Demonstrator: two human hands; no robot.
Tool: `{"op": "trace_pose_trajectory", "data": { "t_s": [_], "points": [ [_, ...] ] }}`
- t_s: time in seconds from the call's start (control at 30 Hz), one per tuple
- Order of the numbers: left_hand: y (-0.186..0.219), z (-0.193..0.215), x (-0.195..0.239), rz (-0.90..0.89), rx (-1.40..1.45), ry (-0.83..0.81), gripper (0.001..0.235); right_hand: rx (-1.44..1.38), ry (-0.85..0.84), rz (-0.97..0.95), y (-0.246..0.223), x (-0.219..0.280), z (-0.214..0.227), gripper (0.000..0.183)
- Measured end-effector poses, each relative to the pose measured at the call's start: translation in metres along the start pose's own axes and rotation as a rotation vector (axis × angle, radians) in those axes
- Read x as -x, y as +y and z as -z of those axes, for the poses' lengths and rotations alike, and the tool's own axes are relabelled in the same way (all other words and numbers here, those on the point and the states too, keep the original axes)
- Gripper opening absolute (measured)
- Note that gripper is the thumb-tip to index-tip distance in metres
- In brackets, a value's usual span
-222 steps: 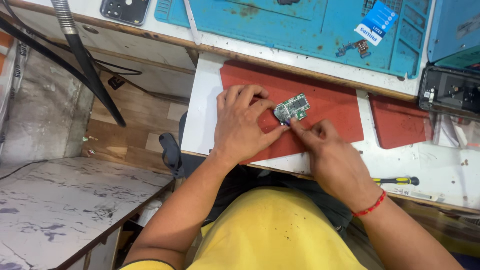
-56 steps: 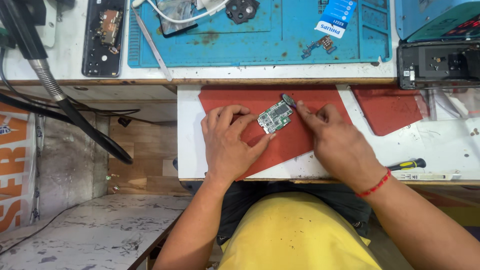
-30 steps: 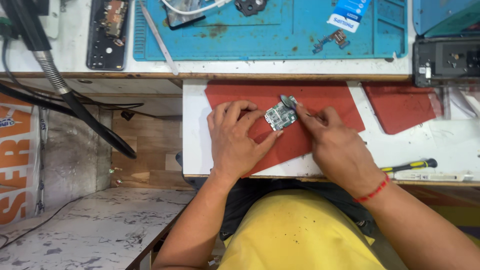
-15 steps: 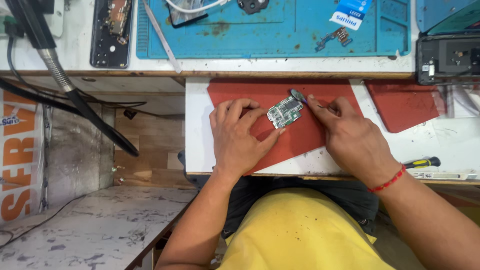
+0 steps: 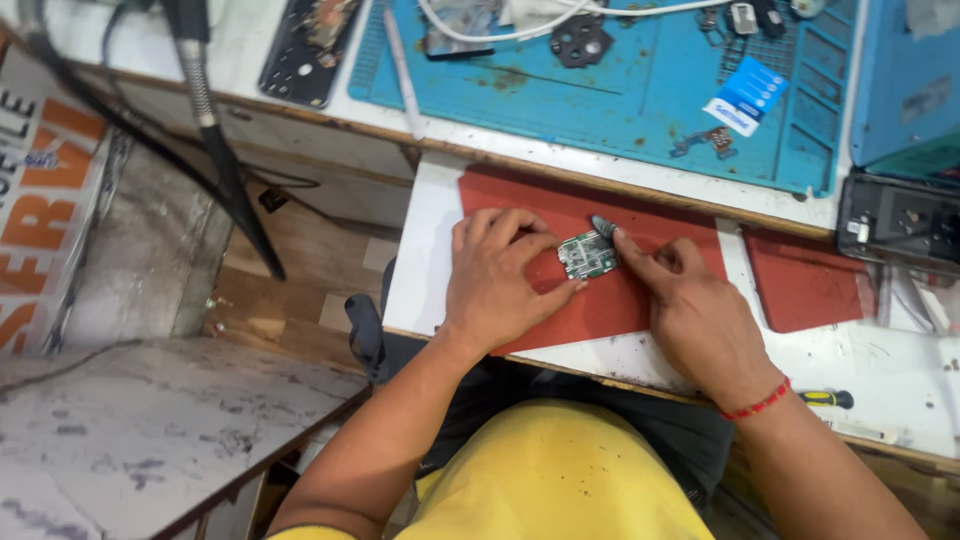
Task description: The person uses a hot air gun to heat a small circuit board placed on a red mat, then switches to a toothbrush to scrub the board's surface. The person repeatedly scrubs different areas of the board with the toothbrush while holding it steady with the other hand.
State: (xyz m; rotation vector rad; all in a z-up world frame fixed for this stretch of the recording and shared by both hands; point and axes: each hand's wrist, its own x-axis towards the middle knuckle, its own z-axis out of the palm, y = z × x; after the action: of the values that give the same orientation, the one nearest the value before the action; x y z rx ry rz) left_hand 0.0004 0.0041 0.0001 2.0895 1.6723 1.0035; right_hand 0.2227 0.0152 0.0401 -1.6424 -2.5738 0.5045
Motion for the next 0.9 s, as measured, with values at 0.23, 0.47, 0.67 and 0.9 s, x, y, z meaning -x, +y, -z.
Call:
{"op": "trace_pose_trajectory", "data": {
  "t_s": [0.23, 0.47, 0.67, 0.9],
  "points": [
    [-0.002, -0.002, 0.007, -0.008, -0.024, 0.008, 0.044, -0.001, 0.110, -0.018, 0.006, 0.001, -0.012, 0.061],
    [-0.002, -0.004, 0.007, 0.019, -0.023, 0.002, 0.054, -0.027, 0.050, -0.024, 0.001, 0.000, -0.008, 0.061],
    [-0.002, 0.001, 0.006, 0.026, 0.016, 0.001, 0.055, -0.012, -0.101, -0.055, -0.017, 0.022, -0.003, 0.065],
    [-0.001, 0.005, 0.002, 0.021, 0.028, -0.002, 0.054, -0.047, 0.063, 0.071, -0.017, 0.000, -0.010, 0.062]
  ]
}}
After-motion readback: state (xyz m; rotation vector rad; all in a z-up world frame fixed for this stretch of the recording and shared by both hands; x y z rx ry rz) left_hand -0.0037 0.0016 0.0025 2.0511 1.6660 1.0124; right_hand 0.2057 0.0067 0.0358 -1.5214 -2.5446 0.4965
